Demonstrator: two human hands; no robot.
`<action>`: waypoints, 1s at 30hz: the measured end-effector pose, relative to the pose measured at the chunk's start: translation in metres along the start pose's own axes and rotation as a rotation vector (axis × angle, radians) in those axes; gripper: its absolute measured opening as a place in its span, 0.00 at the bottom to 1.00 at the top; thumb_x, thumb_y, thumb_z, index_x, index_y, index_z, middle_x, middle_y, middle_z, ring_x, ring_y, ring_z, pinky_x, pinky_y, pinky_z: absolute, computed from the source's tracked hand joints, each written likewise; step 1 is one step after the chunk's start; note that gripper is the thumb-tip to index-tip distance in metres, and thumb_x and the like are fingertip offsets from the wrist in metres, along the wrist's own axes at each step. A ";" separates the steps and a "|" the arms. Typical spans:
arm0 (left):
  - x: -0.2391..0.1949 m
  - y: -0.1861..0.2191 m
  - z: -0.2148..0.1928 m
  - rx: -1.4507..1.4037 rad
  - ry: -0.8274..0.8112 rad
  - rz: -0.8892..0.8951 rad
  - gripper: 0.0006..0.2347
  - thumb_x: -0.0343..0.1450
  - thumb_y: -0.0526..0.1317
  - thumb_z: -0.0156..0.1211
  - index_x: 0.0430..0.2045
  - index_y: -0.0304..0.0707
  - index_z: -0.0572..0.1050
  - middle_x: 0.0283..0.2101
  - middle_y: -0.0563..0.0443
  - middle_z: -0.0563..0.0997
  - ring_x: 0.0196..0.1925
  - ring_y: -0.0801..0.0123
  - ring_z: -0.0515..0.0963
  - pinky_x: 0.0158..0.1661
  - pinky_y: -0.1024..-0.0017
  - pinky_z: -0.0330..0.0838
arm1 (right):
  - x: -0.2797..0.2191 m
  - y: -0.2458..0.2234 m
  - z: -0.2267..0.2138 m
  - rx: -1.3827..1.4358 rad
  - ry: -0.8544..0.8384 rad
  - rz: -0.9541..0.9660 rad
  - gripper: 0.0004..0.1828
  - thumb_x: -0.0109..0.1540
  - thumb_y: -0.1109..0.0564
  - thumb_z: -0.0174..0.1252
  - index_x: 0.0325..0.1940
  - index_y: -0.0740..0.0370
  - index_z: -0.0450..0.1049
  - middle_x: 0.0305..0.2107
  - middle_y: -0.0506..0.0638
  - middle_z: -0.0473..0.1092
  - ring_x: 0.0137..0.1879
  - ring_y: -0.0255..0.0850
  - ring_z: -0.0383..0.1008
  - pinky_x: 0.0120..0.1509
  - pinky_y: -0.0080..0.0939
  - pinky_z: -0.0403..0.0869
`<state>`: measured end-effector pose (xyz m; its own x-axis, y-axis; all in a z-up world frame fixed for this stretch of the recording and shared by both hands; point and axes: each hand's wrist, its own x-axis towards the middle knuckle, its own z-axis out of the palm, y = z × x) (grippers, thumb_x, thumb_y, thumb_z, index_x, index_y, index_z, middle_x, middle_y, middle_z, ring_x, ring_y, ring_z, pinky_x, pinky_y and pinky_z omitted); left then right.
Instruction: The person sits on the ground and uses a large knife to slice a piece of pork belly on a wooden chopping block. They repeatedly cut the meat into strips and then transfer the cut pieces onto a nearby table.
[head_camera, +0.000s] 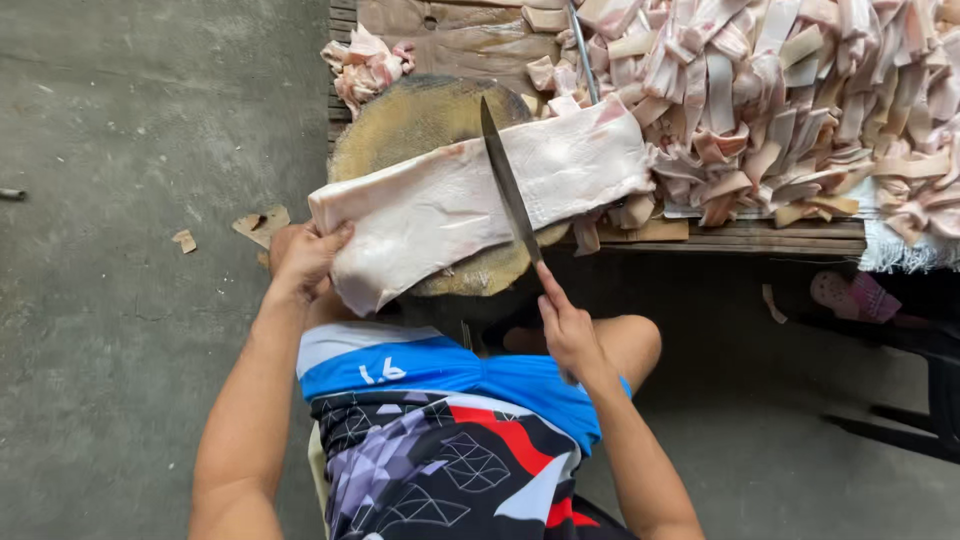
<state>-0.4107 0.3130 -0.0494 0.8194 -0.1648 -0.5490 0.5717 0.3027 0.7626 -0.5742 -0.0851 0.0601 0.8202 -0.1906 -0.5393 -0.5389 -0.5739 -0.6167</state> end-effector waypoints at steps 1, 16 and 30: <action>-0.005 -0.002 0.000 0.027 0.032 -0.024 0.13 0.72 0.35 0.65 0.48 0.30 0.77 0.43 0.47 0.83 0.42 0.68 0.80 0.43 0.70 0.76 | -0.015 0.004 -0.001 -0.003 0.009 -0.058 0.31 0.70 0.51 0.47 0.78 0.34 0.54 0.18 0.64 0.71 0.23 0.51 0.73 0.33 0.51 0.73; -0.009 0.027 -0.003 0.248 -0.100 0.043 0.15 0.71 0.28 0.62 0.52 0.34 0.77 0.47 0.55 0.82 0.47 0.76 0.79 0.49 0.77 0.73 | 0.019 -0.018 0.027 0.066 0.096 -0.205 0.30 0.70 0.51 0.47 0.78 0.39 0.55 0.22 0.69 0.71 0.32 0.64 0.77 0.36 0.58 0.74; -0.006 0.024 0.032 0.115 -0.110 -0.140 0.14 0.70 0.26 0.59 0.49 0.32 0.78 0.48 0.48 0.83 0.46 0.66 0.83 0.47 0.68 0.80 | -0.029 -0.015 0.032 0.201 0.259 -0.523 0.30 0.70 0.57 0.53 0.77 0.43 0.59 0.18 0.51 0.66 0.23 0.37 0.65 0.32 0.41 0.72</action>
<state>-0.4007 0.2916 -0.0167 0.7275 -0.3015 -0.6162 0.6760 0.1620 0.7189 -0.5959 -0.0455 0.0662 0.9920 -0.1264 0.0046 -0.0580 -0.4872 -0.8714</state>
